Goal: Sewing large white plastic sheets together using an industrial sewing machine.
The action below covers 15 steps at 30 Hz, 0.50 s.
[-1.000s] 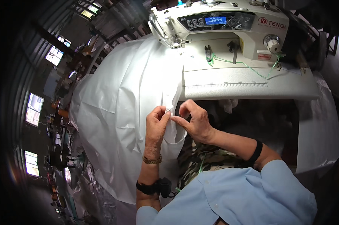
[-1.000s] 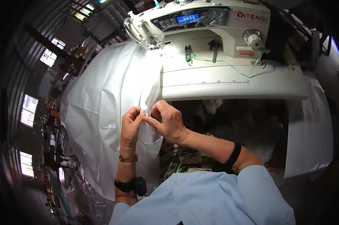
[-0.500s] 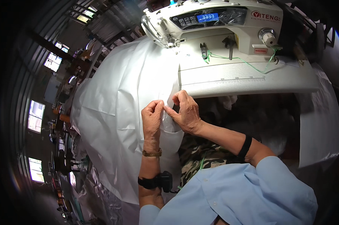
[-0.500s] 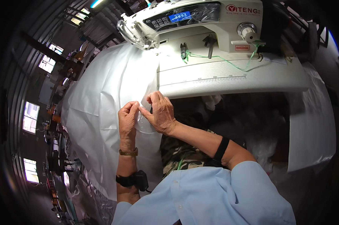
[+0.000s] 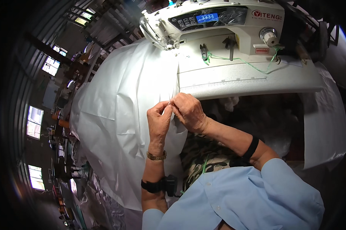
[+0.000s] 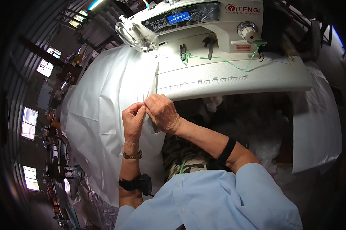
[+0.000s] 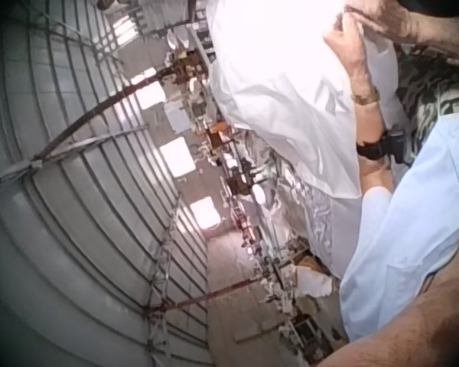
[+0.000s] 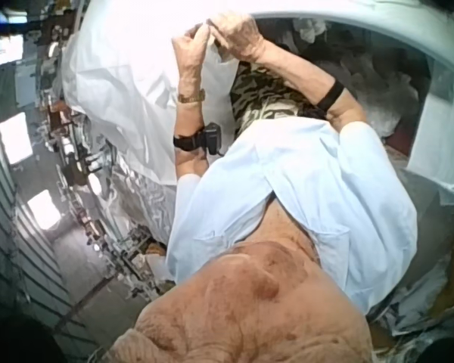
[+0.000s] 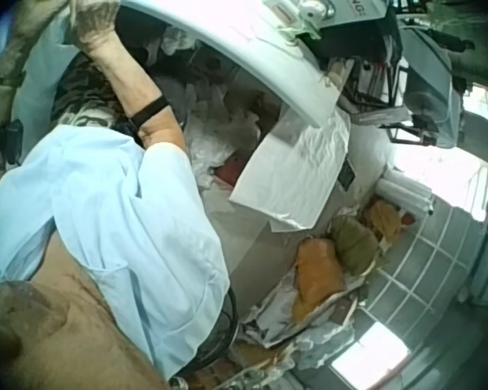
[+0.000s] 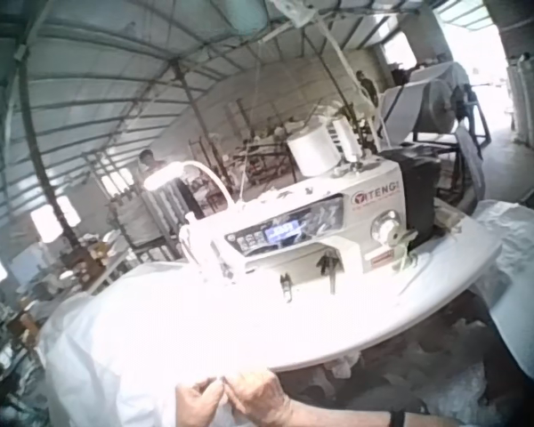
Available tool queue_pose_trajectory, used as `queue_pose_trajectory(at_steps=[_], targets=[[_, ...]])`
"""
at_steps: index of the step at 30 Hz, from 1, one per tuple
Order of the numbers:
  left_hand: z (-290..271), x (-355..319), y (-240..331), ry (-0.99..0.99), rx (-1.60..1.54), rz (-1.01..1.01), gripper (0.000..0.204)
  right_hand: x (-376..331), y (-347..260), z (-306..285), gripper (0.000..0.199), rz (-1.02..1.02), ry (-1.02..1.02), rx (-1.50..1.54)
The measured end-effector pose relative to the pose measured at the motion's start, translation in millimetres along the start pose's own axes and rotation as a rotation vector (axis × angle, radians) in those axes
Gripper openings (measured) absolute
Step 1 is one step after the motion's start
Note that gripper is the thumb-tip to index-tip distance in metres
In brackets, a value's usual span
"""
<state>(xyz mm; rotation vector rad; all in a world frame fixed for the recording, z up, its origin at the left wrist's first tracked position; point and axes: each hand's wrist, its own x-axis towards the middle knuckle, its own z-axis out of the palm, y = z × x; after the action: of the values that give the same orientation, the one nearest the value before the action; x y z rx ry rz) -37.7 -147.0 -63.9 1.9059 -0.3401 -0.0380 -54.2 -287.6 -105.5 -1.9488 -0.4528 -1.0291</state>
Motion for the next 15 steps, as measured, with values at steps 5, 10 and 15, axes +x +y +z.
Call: queue_pose_trajectory(at_steps=[5, 10, 15], targets=[[6, 1, 2, 0.004, -0.302, -0.031, 0.020, -1, 0, 2, 0.012, -0.051, 0.009, -0.002], [3, 14, -8, 0.039, -0.532, -0.245, 0.024, -2, -3, 6, 0.016, -0.154, 0.008, -0.116], [-29, 28, 6, 0.101, 0.149, 0.027, 0.021, 9, 15, 0, 0.024, 0.229, -0.043, 0.235]])
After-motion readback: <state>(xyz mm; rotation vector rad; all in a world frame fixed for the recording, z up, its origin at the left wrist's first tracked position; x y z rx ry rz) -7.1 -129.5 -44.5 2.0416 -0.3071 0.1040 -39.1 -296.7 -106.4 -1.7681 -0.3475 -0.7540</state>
